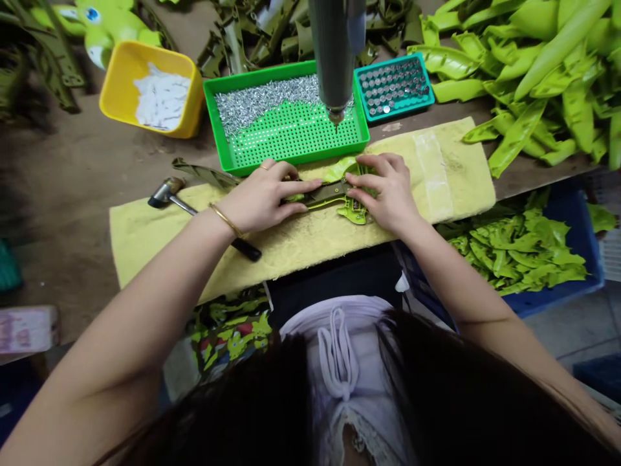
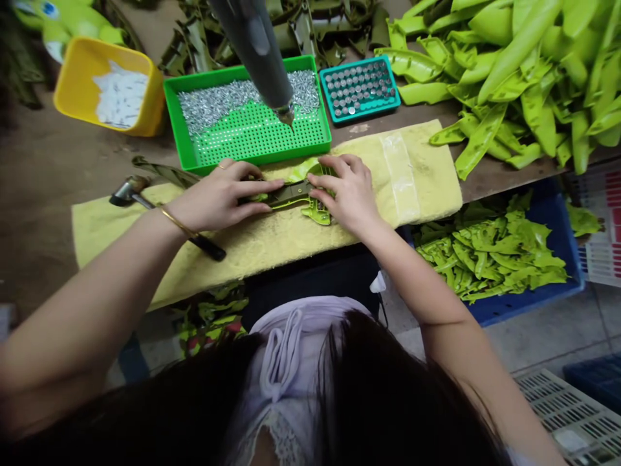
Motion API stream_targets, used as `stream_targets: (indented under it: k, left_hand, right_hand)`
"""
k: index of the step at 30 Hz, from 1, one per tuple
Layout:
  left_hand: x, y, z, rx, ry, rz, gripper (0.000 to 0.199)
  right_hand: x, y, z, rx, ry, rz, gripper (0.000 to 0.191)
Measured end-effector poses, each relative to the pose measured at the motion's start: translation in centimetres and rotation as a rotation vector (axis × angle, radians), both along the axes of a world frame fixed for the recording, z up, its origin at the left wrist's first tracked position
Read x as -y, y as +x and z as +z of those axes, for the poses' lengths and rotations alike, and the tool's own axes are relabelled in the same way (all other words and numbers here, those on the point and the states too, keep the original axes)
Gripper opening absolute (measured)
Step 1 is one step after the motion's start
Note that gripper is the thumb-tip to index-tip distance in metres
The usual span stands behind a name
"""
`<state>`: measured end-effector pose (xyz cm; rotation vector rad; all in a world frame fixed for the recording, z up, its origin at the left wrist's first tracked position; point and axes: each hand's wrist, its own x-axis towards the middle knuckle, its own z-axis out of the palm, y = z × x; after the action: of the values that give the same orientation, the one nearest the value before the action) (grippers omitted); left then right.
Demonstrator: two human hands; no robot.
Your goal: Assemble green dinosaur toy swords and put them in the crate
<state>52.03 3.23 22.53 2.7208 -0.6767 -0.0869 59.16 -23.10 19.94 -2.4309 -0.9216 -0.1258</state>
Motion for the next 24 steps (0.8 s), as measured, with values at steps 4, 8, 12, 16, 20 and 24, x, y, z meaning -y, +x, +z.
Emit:
stream_targets:
  k: [4,8,12,16,20,24]
  left_hand:
    - [0.8,-3.9,-0.6,0.246,-0.221,0.465,0.036]
    - [1.9,-7.6,-1.6,0.385,-0.943,1.16,0.044]
    - [2.4,-6.9,-2.0,0.03,-1.513,1.232,0.063]
    - [2.5,-5.3,-2.3,0.062,-1.606,1.248,0.07]
    - [1.4,-6.4,-3.0,0.032,-1.513,1.272,0.066]
    - [-0.8,-9.4,-2.7,0.233,-0.993,1.425,0.068]
  right_hand:
    - [0.2,0.0,-0.1,0.006,0.049,0.008,0.027]
    - [0.5,0.1,-0.3,0.008,0.144,0.03,0.026]
    - [0.7,0.2,-0.4,0.04,0.171,0.032,0.024]
    - [0.6,0.2,-0.5,0.044,0.145,0.048,0.024]
    - [0.3,0.2,-0.5,0.034,0.12,0.048,0.025]
    - [0.2,-0.1,1.0,0.03,0.16,0.077,0.023]
